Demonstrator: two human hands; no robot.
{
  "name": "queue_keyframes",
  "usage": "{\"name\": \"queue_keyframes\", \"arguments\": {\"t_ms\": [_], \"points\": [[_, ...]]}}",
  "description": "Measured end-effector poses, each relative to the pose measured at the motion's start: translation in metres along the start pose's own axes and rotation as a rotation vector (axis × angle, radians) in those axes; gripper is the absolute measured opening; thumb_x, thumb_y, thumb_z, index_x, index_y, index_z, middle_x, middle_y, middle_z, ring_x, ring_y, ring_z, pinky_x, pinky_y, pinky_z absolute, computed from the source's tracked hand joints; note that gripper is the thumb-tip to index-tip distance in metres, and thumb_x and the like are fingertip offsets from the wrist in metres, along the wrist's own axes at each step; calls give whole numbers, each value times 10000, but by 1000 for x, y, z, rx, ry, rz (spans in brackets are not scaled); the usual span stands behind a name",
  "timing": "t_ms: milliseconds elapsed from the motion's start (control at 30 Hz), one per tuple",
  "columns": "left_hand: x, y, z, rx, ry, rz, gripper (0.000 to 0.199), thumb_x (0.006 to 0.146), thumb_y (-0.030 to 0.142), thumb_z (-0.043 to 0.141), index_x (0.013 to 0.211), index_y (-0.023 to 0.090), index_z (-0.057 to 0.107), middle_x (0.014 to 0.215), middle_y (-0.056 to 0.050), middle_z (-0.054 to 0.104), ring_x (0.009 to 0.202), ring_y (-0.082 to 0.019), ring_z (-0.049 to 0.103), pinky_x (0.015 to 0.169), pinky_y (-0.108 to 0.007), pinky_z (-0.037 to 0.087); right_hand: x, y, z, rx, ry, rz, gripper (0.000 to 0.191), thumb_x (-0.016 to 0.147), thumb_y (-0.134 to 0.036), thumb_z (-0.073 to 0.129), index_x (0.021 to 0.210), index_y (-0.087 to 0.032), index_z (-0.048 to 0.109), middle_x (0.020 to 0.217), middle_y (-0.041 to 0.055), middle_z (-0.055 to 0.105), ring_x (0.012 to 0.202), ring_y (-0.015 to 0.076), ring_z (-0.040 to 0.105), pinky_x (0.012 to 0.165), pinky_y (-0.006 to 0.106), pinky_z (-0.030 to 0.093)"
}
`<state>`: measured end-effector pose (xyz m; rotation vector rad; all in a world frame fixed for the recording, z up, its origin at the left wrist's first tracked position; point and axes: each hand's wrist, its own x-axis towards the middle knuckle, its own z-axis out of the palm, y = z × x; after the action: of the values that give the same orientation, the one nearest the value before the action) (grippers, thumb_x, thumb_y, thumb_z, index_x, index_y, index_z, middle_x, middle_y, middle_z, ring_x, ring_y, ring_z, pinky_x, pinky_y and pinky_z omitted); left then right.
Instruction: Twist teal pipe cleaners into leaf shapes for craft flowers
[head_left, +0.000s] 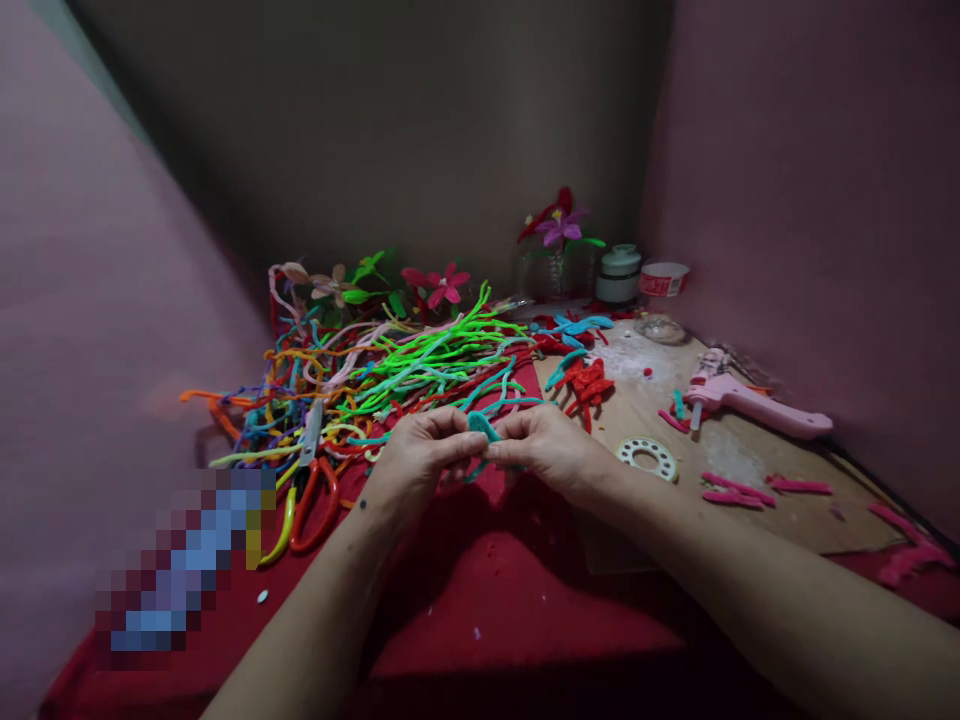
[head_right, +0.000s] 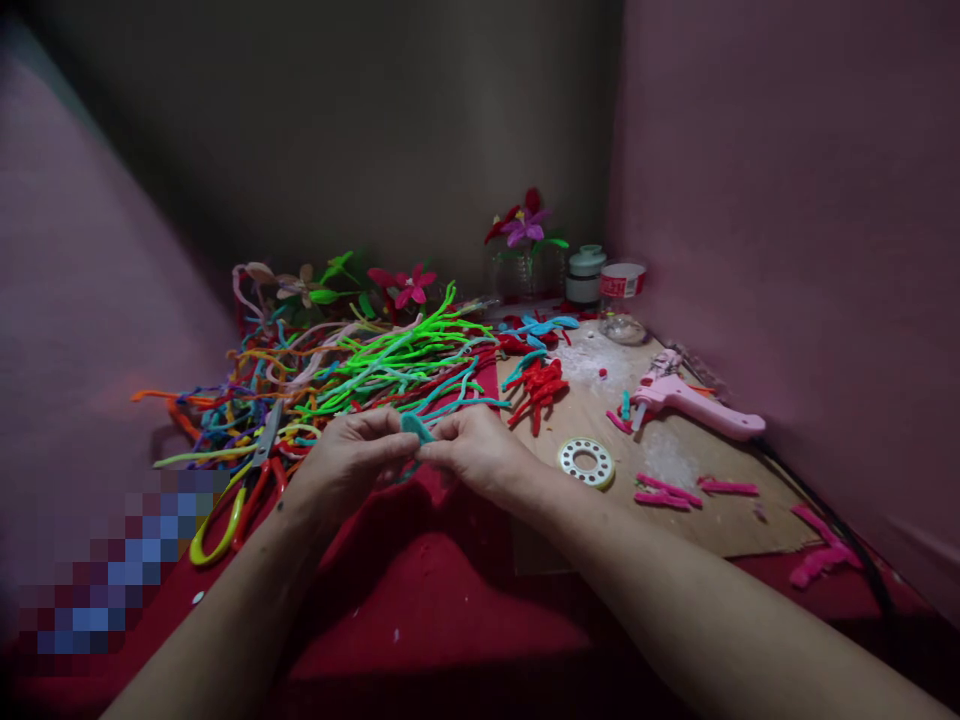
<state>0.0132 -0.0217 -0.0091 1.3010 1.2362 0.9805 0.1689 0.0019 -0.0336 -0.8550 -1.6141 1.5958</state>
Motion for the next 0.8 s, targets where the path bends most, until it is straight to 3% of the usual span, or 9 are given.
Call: {"name": "queue_keyframes", "arguments": {"t_ms": [200, 333, 433, 600, 667, 800], "points": [[3, -6, 10, 38, 127, 77, 213, 649, 285, 661, 591, 144, 512, 444, 67, 440, 393, -40, 357, 408, -179, 269, 3, 7, 1, 34, 58, 13, 197, 632, -238, 597, 496, -140, 493, 456, -64, 399, 435, 54, 303, 461, 225, 225], [5, -8, 6, -2, 49, 59, 180, 652, 288, 665, 689, 141, 569, 538, 45, 514, 445, -50, 410, 439, -184, 299, 2, 4, 0, 16, 68, 26, 195, 635, -248, 602, 504, -132, 517, 462, -60, 390, 447, 53, 280, 471, 233, 202], [6, -6, 2, -41, 4, 46, 208, 657, 306, 661, 785, 155, 595, 618, 37, 547, 470, -52, 426, 459, -187, 311, 1, 2, -1, 104, 68, 19, 196, 628, -289, 631, 551, -127, 552, 509, -41, 456, 481, 63, 343, 505, 233, 252], [2, 1, 1, 150, -18, -10, 218, 656, 341, 645, 715, 139, 587, 523, 45, 482, 410, -55, 358, 437, -204, 279, 4, 2, -3, 225, 180, 27, 245, 581, -333, 679, 582, -129, 544, 529, -41, 453, 493, 68, 358, 513, 235, 264], [0, 1, 3, 300, -12, 60, 194, 691, 331, 606, 659, 141, 578, 504, 42, 453, 432, -66, 359, 454, -209, 282, 5, 3, -3, 179, 205, 15, 249, 599, -332, 660, 558, -138, 511, 501, -56, 405, 472, 62, 319, 487, 232, 235], [-5, -9, 13, 703, 131, 393, 145, 770, 272, 511, 713, 167, 594, 601, 3, 520, 540, -102, 442, 562, -230, 325, 5, 4, 0, 49, 308, -26, 283, 639, -304, 612, 502, -163, 410, 473, -71, 320, 462, 59, 254, 454, 229, 184]]}}
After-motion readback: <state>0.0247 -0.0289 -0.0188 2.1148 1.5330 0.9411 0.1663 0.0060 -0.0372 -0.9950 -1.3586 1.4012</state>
